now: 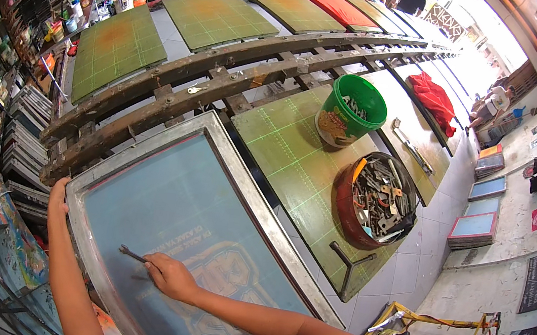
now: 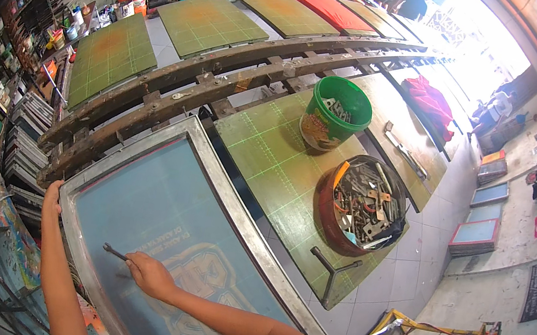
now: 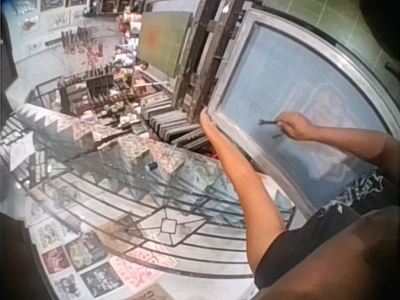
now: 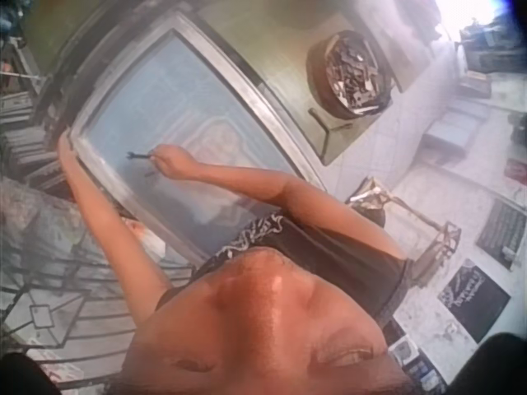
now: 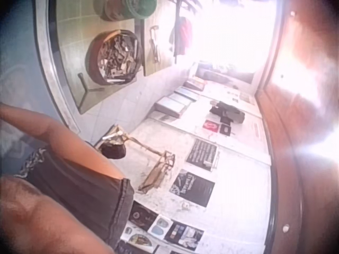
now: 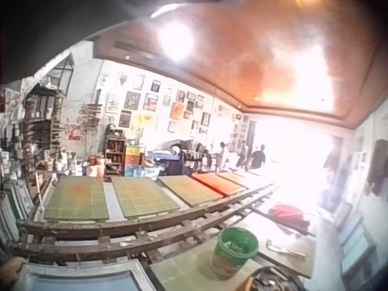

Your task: The person prepares a screen printing frame by securing it into a wooden alignment track and then selects several small metal hardware pieces from a container to adjust the frame's position.

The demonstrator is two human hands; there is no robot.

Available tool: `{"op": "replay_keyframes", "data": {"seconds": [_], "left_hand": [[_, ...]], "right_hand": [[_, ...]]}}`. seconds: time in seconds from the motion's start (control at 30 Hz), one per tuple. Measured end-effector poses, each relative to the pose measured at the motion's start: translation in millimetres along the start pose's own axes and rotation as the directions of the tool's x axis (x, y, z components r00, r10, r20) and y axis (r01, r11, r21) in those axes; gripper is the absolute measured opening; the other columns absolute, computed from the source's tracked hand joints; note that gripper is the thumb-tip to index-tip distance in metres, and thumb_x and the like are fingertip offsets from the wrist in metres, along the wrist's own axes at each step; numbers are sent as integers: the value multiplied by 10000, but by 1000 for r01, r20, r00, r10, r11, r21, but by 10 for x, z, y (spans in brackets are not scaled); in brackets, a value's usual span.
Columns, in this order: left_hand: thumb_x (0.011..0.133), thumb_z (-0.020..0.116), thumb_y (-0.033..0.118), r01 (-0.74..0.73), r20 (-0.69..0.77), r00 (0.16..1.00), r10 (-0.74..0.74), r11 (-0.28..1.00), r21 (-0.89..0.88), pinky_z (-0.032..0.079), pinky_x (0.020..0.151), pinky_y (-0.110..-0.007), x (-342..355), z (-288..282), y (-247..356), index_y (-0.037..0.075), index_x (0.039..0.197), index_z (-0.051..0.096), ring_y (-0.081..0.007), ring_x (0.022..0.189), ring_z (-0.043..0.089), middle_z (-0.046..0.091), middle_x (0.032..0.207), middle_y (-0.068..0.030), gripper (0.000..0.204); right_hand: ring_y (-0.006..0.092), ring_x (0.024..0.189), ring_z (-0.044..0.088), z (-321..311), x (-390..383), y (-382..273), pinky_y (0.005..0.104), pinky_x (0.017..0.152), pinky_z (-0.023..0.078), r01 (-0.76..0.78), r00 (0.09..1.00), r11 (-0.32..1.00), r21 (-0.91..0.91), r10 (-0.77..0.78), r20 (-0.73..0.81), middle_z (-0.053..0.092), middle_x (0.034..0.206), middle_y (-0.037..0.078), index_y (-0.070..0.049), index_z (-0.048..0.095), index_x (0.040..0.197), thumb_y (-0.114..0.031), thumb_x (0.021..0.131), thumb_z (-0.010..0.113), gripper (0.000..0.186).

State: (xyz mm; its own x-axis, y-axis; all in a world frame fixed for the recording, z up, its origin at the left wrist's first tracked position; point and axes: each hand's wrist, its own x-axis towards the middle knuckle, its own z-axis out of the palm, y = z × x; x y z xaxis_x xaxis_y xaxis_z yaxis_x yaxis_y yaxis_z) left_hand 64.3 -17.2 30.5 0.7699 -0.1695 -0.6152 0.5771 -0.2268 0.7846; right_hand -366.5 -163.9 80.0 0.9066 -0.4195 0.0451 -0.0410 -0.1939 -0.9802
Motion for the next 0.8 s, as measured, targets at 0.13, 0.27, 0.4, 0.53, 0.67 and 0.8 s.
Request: {"op": "replay_keyframes", "data": {"seconds": [0.13, 0.27, 0.4, 0.53, 0.67, 0.8], "left_hand": [[820, 587, 261, -20, 75, 997, 30, 991, -129, 507, 720, -396, 140, -140, -70, 16, 957, 640, -283, 785, 632, 658, 914, -122, 286], [822, 585, 226, -215, -21, 976, 215, 961, -173, 514, 711, -405, 259, -179, -181, 4, 948, 641, -273, 770, 627, 652, 897, -127, 262], [781, 618, 169, -158, -36, 987, 155, 982, -101, 507, 693, -395, 114, 95, -133, -25, 983, 633, -255, 778, 630, 647, 928, -124, 280], [741, 617, 127, -305, -87, 952, 294, 939, -161, 506, 665, -390, 211, -132, -140, -36, 967, 634, -255, 768, 632, 646, 919, -124, 279], [725, 610, 117, -188, -84, 981, 177, 971, -146, 505, 680, -379, 132, 7, -108, -29, 956, 643, -254, 752, 628, 645, 899, -114, 275], [734, 609, 133, -333, -164, 932, 323, 942, -34, 485, 699, -356, -17, 103, -128, -39, 946, 661, -233, 748, 609, 647, 901, -107, 278]], "right_hand": [[390, 914, 596, 11, 0, -32, 441, 792, 475, 0, 1000, 1000, -4, 0, 3, 614, 1021, 213, 33, 593, 1085, -138, 932, 504, 247], [392, 894, 597, 7, 9, -71, 443, 779, 476, 13, 1000, 1000, 8, -13, 20, 613, 1003, 207, 32, 591, 1090, -142, 936, 499, 250], [391, 867, 598, -13, 7, 10, 440, 761, 479, 35, 999, 999, -22, -35, -16, 614, 974, 196, 27, 593, 1088, -148, 940, 497, 249], [381, 854, 601, 31, 10, -70, 433, 750, 481, 24, 1000, 1000, -21, -23, 11, 617, 969, 185, 12, 596, 1091, -155, 944, 496, 245], [372, 837, 601, 28, 20, -3, 432, 739, 479, 33, 999, 999, -21, -33, 4, 611, 941, 180, 3, 597, 1092, -164, 947, 495, 243], [372, 819, 596, 22, 25, -14, 434, 729, 472, 54, 999, 998, -29, -54, 0, 601, 908, 178, 0, 595, 1094, -164, 948, 497, 241]]}}
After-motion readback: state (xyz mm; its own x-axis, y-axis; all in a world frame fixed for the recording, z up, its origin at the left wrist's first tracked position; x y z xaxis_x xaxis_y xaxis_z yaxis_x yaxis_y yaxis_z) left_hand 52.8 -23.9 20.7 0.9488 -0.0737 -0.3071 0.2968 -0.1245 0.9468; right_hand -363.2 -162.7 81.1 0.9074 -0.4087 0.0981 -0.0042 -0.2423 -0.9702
